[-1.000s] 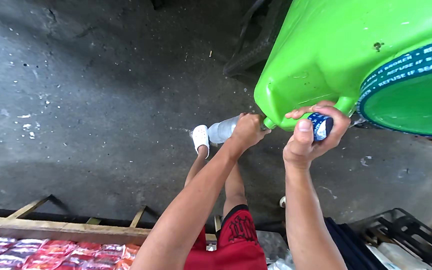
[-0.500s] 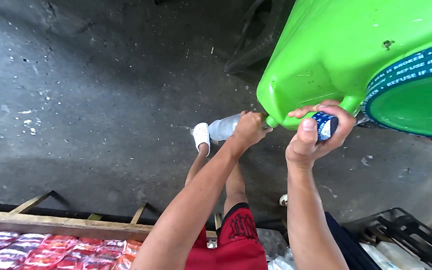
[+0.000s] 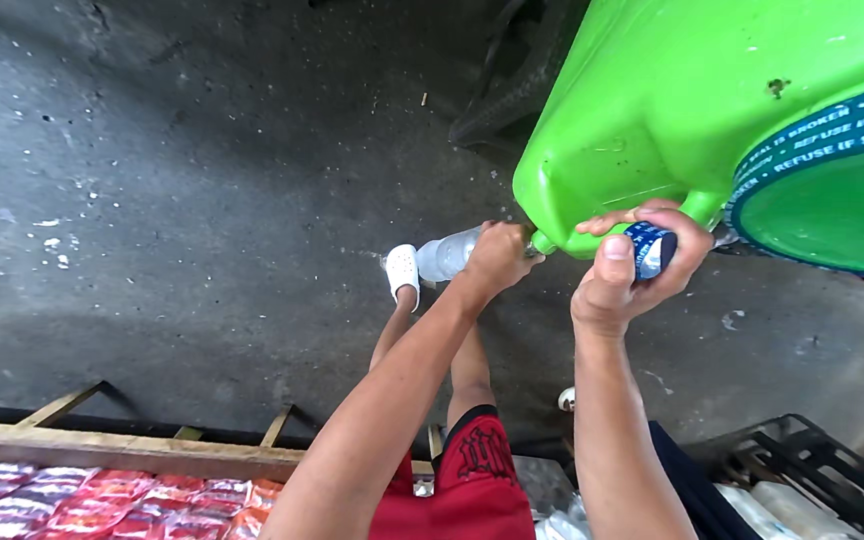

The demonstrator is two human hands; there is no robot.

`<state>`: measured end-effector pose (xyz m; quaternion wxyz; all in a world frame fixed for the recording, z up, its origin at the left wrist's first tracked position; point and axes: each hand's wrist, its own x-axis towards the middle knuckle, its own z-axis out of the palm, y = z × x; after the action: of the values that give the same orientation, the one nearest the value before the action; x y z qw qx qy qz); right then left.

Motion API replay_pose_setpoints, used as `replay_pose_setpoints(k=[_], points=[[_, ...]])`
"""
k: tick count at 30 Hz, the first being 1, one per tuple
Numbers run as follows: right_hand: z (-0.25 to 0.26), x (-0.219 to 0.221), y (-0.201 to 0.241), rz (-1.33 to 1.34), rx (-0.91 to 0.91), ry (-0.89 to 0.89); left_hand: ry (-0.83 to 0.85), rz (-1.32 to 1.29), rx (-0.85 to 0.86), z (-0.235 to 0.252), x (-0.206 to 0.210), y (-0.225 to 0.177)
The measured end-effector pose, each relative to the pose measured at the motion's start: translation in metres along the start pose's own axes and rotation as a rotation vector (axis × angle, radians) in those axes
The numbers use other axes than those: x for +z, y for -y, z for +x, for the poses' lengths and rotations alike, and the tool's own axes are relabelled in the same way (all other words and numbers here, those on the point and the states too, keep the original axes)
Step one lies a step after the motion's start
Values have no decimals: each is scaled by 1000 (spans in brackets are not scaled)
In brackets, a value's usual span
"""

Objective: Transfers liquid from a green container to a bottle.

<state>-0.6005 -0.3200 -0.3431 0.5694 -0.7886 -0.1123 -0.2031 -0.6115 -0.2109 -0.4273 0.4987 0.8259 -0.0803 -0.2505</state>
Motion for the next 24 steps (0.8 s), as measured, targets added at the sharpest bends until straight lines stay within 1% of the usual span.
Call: replay_pose_setpoints(k=[2,8,12,19,24], points=[[0,0,1,0,5,3,-19,-11,5,-3,0,-1],[1,0,1,3,3,3,-9,-45,-6,-1,2,-1],[0,-1,1,-4,4,7,-66,-81,7,-12,4,-1],[0,-2,1,-3,11,5,-48,-91,-18,-13,3,-3],[0,-1,1,6,10,3,-51,-74,-2,-12,3,-2]])
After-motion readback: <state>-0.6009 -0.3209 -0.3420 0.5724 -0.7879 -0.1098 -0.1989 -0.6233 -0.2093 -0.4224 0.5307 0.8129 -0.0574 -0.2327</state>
